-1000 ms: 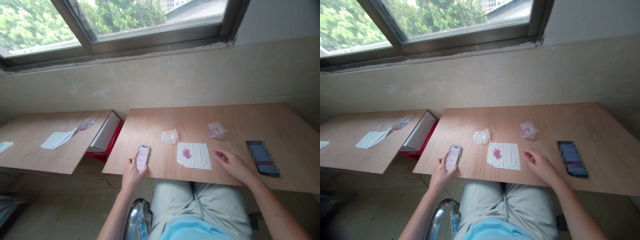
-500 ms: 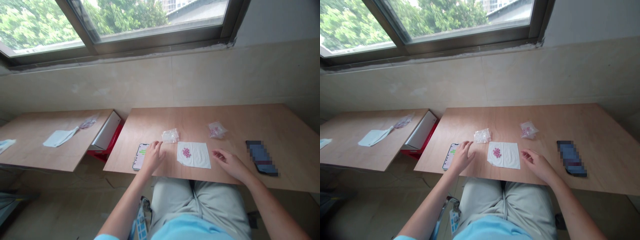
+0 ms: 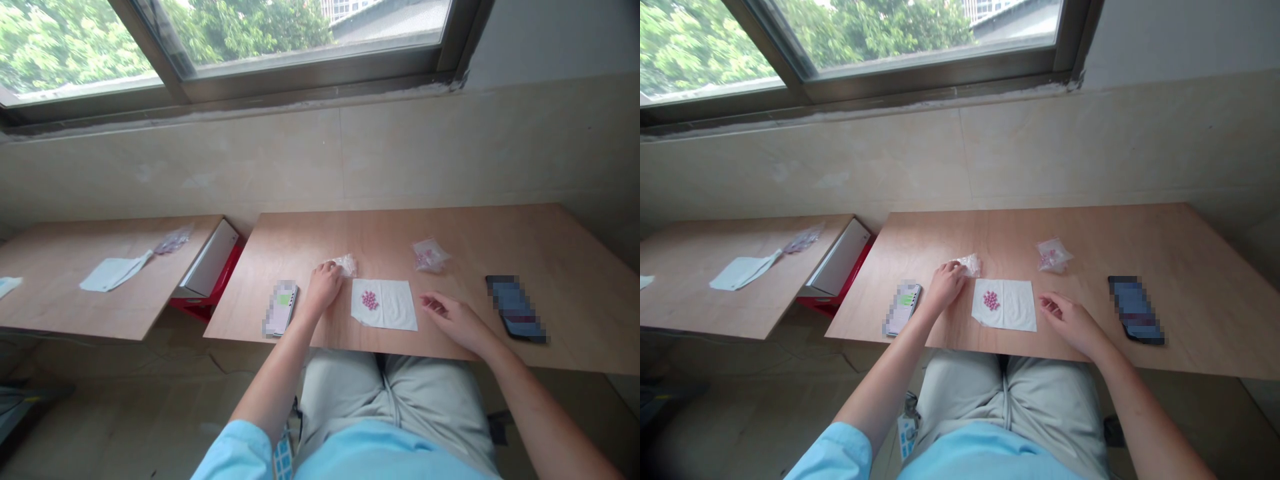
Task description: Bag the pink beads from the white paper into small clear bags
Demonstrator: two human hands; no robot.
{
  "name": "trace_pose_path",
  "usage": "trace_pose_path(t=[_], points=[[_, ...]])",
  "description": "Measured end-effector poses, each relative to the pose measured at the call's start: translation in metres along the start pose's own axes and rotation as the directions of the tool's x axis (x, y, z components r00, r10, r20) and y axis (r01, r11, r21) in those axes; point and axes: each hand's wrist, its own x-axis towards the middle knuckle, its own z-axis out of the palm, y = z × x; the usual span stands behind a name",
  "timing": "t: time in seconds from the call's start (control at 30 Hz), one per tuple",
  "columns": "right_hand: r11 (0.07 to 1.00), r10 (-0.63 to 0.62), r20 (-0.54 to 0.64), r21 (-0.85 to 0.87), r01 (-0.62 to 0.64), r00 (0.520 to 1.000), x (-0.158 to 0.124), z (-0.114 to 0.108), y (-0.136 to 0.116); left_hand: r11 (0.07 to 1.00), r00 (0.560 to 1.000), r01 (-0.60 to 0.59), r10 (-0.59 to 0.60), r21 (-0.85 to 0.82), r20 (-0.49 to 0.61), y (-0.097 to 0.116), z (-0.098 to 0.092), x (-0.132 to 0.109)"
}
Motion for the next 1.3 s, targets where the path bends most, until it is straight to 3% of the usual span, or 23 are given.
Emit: trace_pose_path(t=[0.27, 0.43, 0.63, 0.73, 0.83, 0.93, 1.03, 1.13, 1.2, 1.3], points=[[1.000, 0.006, 0.011, -0.010, -0.006, 1.000, 0.001, 0.002, -0.001, 1.000, 1.000, -0.005, 0.005, -0.009, -0.021, 0.001, -0.002, 0.004], [1.000, -0.008, 0.012, 0.012, 0.007, 1.000, 0.003, 0.004, 0.000, 0.998, 0.988, 0.020, -0.029, -0.062, -0.151, 0.004, -0.007, 0.006], [1.000, -0.017, 0.018, 0.017, 0.017, 1.000, 0.005, 0.008, 0.001, 0.984, 0.905, 0.056, -0.121, -0.170, -0.407, 0.013, -0.028, -0.001], [0.999, -0.033, 0.024, 0.007, 0.032, 0.999, 0.006, 0.010, -0.002, 0.973, 0.868, 0.052, -0.156, -0.225, -0.472, 0.026, -0.042, -0.012], [0.999, -0.041, 0.031, 0.021, 0.041, 0.999, 0.005, 0.013, -0.009, 0.957, 0.900, 0.003, -0.129, -0.292, -0.417, 0.047, -0.055, -0.032], [0.995, -0.038, 0.039, 0.093, 0.034, 0.999, 0.002, 0.019, -0.023, 0.923, 0.957, -0.138, 0.032, -0.358, -0.288, 0.072, -0.061, -0.058], [0.968, -0.031, 0.069, 0.252, 0.013, 0.997, -0.002, 0.030, -0.039, 0.873, 0.963, -0.236, 0.151, -0.427, -0.223, 0.095, -0.057, -0.086], [0.886, -0.062, 0.175, 0.463, -0.027, 0.983, -0.005, 0.046, -0.050, 0.864, 0.959, -0.280, 0.227, -0.419, -0.173, 0.110, -0.048, -0.107], [0.833, -0.065, 0.238, 0.548, -0.079, 0.969, -0.006, 0.057, -0.053, 0.861, 0.956, -0.294, 0.255, -0.416, -0.148, 0.115, -0.043, -0.114], [0.786, -0.009, 0.233, 0.603, -0.138, 0.972, -0.007, 0.068, -0.051, 0.851, 0.950, -0.311, 0.285, -0.422, -0.124, 0.118, -0.039, -0.116]])
